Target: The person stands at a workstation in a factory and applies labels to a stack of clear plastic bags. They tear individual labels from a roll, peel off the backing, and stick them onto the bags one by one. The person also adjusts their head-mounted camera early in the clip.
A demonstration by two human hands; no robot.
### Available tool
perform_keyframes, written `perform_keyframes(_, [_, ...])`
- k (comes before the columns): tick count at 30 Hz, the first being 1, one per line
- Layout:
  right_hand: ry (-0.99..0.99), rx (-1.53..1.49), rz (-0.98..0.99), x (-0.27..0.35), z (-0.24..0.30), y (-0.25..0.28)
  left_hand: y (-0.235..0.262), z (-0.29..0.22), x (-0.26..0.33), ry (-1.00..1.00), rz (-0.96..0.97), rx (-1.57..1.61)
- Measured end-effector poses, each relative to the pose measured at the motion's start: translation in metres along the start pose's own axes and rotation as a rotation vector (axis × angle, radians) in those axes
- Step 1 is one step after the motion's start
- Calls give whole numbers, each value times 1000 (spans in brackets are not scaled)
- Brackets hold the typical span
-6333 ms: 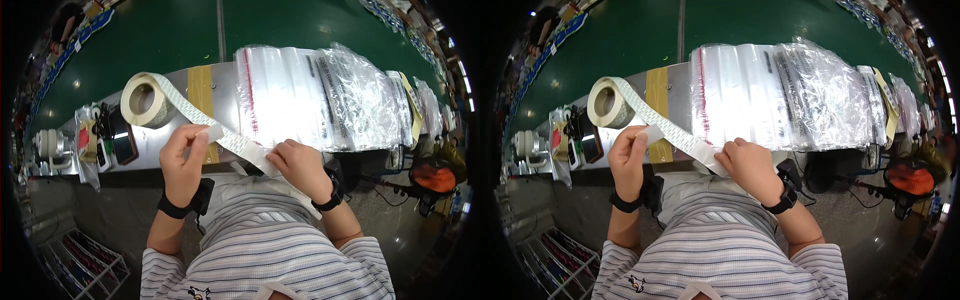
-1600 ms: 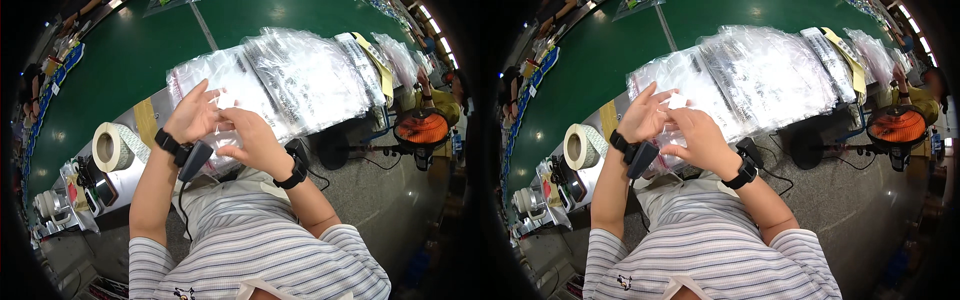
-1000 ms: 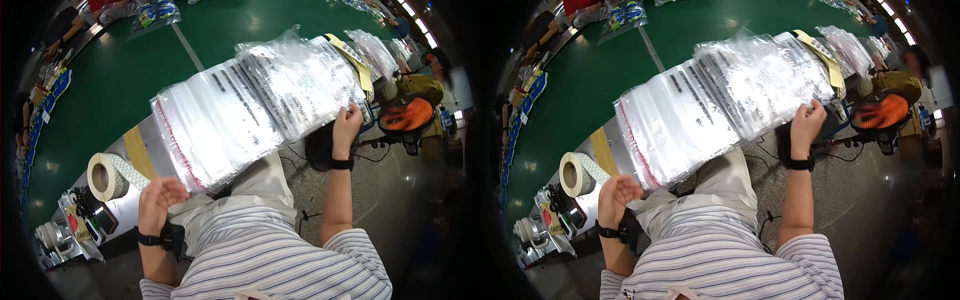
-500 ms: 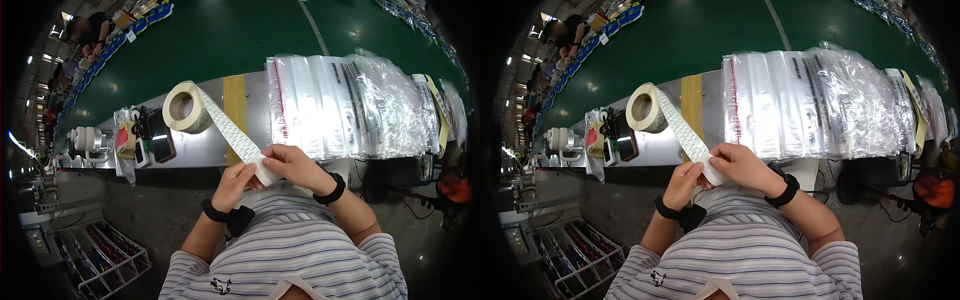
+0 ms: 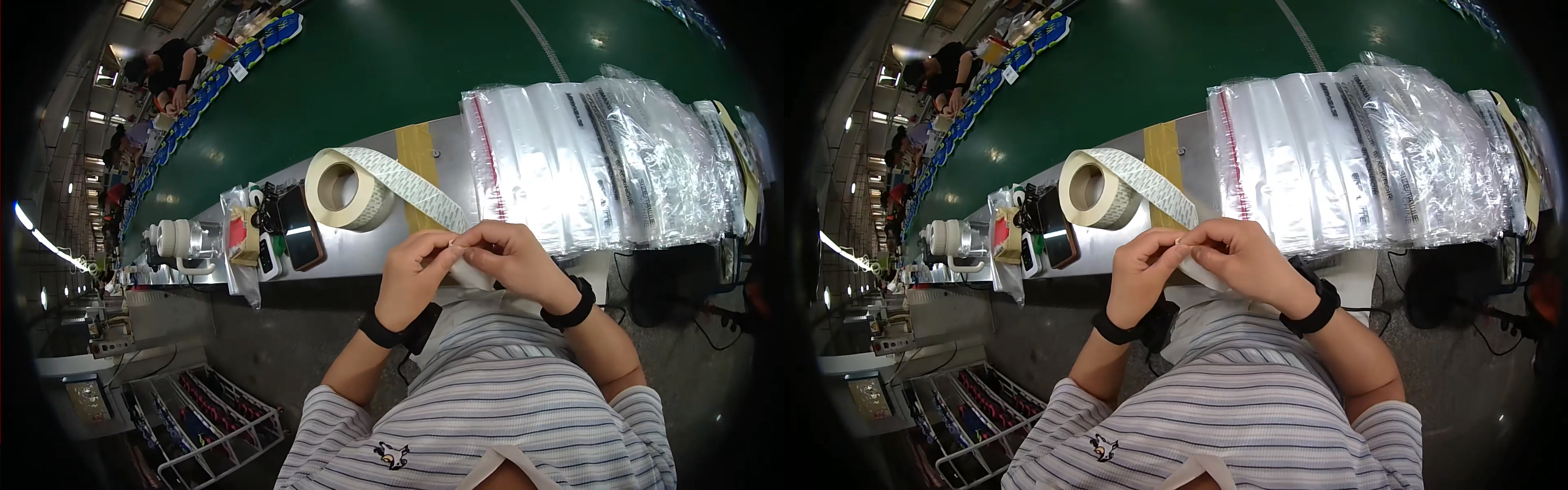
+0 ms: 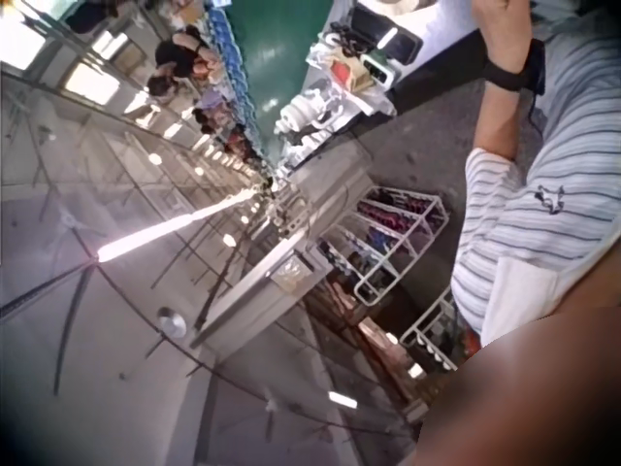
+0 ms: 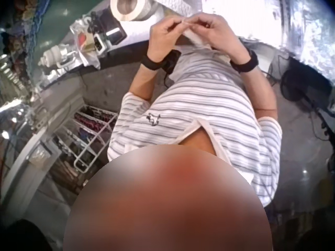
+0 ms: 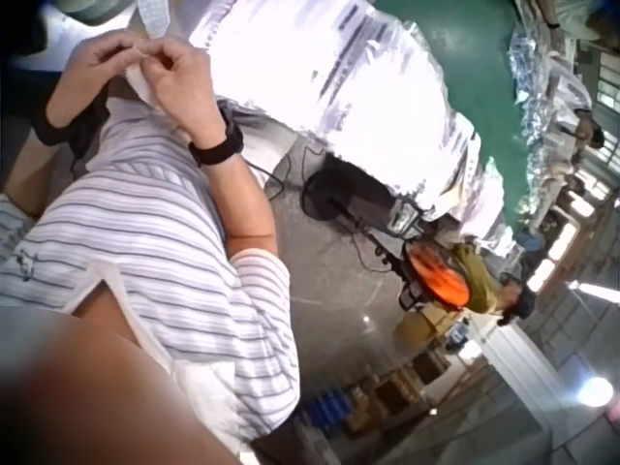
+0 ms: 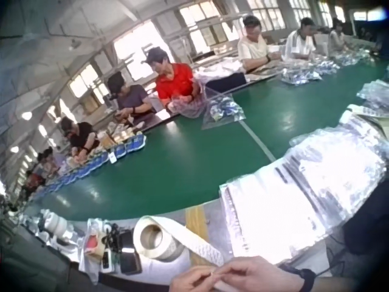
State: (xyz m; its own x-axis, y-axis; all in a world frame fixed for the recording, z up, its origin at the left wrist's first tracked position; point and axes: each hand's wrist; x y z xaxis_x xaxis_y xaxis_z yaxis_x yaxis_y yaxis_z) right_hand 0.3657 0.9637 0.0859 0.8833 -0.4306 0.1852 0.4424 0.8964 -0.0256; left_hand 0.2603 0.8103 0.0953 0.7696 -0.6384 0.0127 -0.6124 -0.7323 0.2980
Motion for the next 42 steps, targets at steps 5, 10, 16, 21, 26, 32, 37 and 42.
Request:
perform_keyframes(5, [-44, -46, -70, 5, 2, 7, -3, 4, -11, 135, 38, 232])
perform_keyframes(10, [16, -35, -200, 5, -1, 5, -13, 4, -11, 79, 83, 235])
perform_keyframes(16, [221, 254, -302, 4, 1, 6, 0, 5, -15, 273, -20, 253])
perform_keyframes(21, [38, 665, -69, 15, 9, 40, 11, 1, -28, 92, -194, 295])
perform_keyframes(26, [585, 1139, -719, -18, -19, 52, -37, 10, -43, -623, 262, -364])
perform_keyframes(32, [562, 1138, -874, -37, -53, 57, -51, 17, -32, -668, 318, -719])
perform_keyframes(37, [398, 559, -1050, -13, -45, 102, -33, -7, -55, -323, 332, -373])
perform_keyframes(42, [281, 213, -786, -6, -44, 94, -87, -21, -105, 247, 512, 925])
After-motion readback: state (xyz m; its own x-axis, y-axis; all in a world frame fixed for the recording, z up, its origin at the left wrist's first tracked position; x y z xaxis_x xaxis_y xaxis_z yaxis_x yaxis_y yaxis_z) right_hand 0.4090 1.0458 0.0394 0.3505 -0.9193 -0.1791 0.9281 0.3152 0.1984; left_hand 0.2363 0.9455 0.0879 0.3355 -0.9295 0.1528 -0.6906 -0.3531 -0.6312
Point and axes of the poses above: each hand's wrist, its own x-axis away from the middle knuckle, its own y-axis out of the back of the hand, z = x × y, and after that the axes turned 13 degrees about -z, right-handed
